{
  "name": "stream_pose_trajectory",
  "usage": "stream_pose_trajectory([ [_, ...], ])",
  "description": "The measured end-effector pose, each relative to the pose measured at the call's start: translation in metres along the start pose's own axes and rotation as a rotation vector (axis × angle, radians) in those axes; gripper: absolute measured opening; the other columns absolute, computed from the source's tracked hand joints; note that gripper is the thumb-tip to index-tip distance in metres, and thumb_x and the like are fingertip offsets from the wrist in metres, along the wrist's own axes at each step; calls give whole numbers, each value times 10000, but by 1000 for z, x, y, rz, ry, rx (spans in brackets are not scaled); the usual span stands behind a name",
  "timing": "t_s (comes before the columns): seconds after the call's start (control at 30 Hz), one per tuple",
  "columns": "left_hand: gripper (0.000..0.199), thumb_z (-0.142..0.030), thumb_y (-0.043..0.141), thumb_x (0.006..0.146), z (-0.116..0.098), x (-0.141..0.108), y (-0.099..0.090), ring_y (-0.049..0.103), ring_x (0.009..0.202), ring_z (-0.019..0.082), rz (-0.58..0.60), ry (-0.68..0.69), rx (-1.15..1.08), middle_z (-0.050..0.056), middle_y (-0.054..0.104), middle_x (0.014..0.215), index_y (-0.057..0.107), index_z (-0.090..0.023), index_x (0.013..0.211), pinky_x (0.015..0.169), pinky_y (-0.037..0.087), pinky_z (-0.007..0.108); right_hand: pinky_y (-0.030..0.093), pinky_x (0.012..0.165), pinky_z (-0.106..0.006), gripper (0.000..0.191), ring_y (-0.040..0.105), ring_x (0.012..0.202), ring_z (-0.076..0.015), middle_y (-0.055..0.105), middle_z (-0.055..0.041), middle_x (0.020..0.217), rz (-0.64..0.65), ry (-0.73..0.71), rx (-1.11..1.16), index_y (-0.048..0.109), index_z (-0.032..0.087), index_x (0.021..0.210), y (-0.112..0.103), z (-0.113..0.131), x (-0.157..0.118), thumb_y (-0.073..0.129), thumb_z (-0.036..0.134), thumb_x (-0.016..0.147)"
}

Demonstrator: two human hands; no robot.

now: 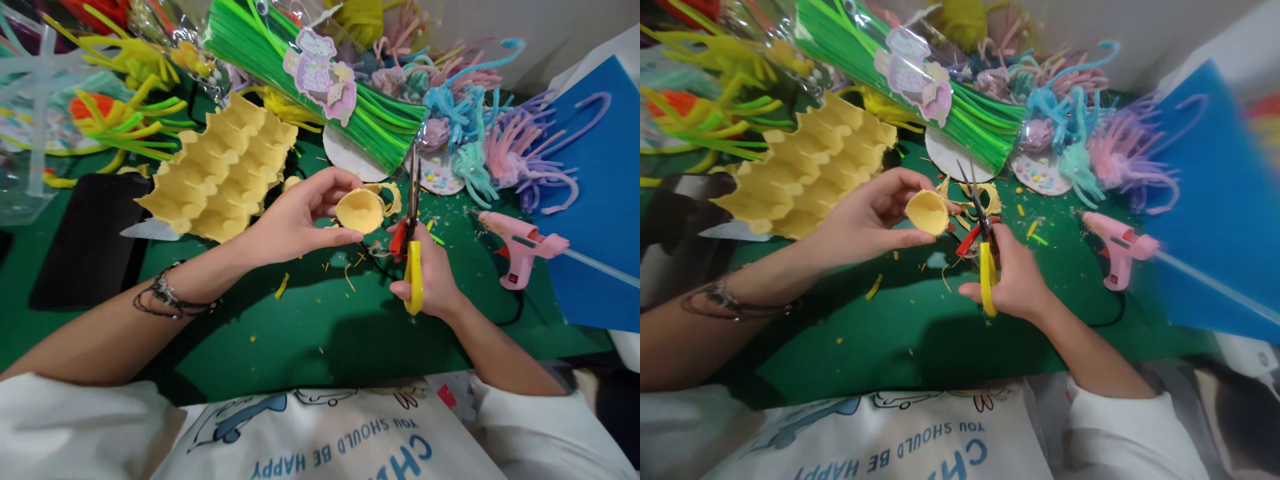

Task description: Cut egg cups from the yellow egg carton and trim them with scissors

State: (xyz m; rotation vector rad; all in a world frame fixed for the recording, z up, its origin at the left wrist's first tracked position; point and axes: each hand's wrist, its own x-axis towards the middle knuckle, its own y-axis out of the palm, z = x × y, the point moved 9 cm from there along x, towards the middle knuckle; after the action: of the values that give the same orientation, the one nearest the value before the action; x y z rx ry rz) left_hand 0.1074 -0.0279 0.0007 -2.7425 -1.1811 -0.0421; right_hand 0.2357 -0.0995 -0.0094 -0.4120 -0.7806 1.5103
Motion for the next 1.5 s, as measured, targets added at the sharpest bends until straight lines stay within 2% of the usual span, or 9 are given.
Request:
stream_pose_trajectory([
  [0.2, 385, -184, 688, 683, 0, 0, 0, 632, 1028, 183, 0, 46, -34, 62, 639, 1107, 446, -199, 981, 833, 539, 291, 333, 490, -254, 579, 408, 514, -108, 486, 16, 630, -36, -121, -118, 453, 211, 766, -3, 7, -1, 404, 786, 718],
  [0.33, 385, -169, 671, 705, -4, 0, 2, 660, 943, 161, 52, 108, -145, 51, 672, 1027, 423, -203, 998, 802, 536, 273, 342, 507, -248, 576, 435, 533, -116, 515, 8, 651, -24, -183, -152, 493, 200, 822, 0, 10, -1, 400, 764, 743],
  [0.47, 353, -224, 648, 759, -6, 0, 3, 647, 1008, 192, 83, 78, -108, 66, 672, 1073, 437, -201, 1042, 844, 536, 302, 314, 481, -244, 579, 410, 512, -114, 512, 13, 640, 16, -223, -161, 519, 199, 874, 4, 13, -2, 422, 755, 740],
  [0.63, 425, -328, 645, 754, -2, -2, -2, 626, 1043, 215, 47, 41, 52, 70, 632, 1161, 486, -198, 1126, 788, 557, 287, 333, 499, -242, 595, 422, 517, -114, 522, 8, 638, -1, -225, -170, 523, 195, 852, 2, 12, -2, 395, 765, 744],
  [0.9, 361, -333, 649, 731, 0, -1, -3, 652, 970, 194, 41, 38, 136, 11, 663, 1042, 530, -213, 1051, 768, 563, 290, 310, 475, -235, 555, 386, 498, -102, 482, 16, 601, -19, -223, -215, 471, 202, 752, 2, 13, -2, 358, 744, 780],
  [1.07, 289, -275, 692, 721, -12, -1, -2, 658, 908, 167, 37, 138, 194, 26, 684, 993, 555, -189, 960, 760, 550, 254, 294, 468, -237, 493, 381, 493, -97, 459, 22, 583, -75, -265, -242, 426, 208, 694, -1, 17, -2, 408, 688, 805],
  [1.23, 270, -278, 704, 732, -19, -2, -4, 656, 852, 143, 4, 209, 289, 31, 687, 948, 566, -169, 938, 752, 538, 241, 316, 493, -239, 384, 434, 529, -105, 505, 8, 612, -131, -254, -243, 488, 201, 705, -6, 18, -2, 528, 567, 815],
  [1.4, 289, -325, 680, 749, -13, -1, -4, 652, 887, 169, 50, 154, 267, 46, 682, 985, 577, -187, 982, 761, 538, 252, 324, 503, -235, 337, 446, 530, -96, 520, 12, 614, -166, -218, -266, 491, 197, 666, -11, 16, -2, 589, 487, 809],
  [1.5, 337, -341, 684, 741, -11, 0, -5, 641, 939, 175, 70, 129, 238, 42, 672, 1022, 574, -177, 1014, 819, 529, 259, 311, 494, -229, 350, 429, 523, -86, 492, 22, 598, -168, -226, -263, 474, 194, 640, -12, 17, -1, 581, 475, 819],
])
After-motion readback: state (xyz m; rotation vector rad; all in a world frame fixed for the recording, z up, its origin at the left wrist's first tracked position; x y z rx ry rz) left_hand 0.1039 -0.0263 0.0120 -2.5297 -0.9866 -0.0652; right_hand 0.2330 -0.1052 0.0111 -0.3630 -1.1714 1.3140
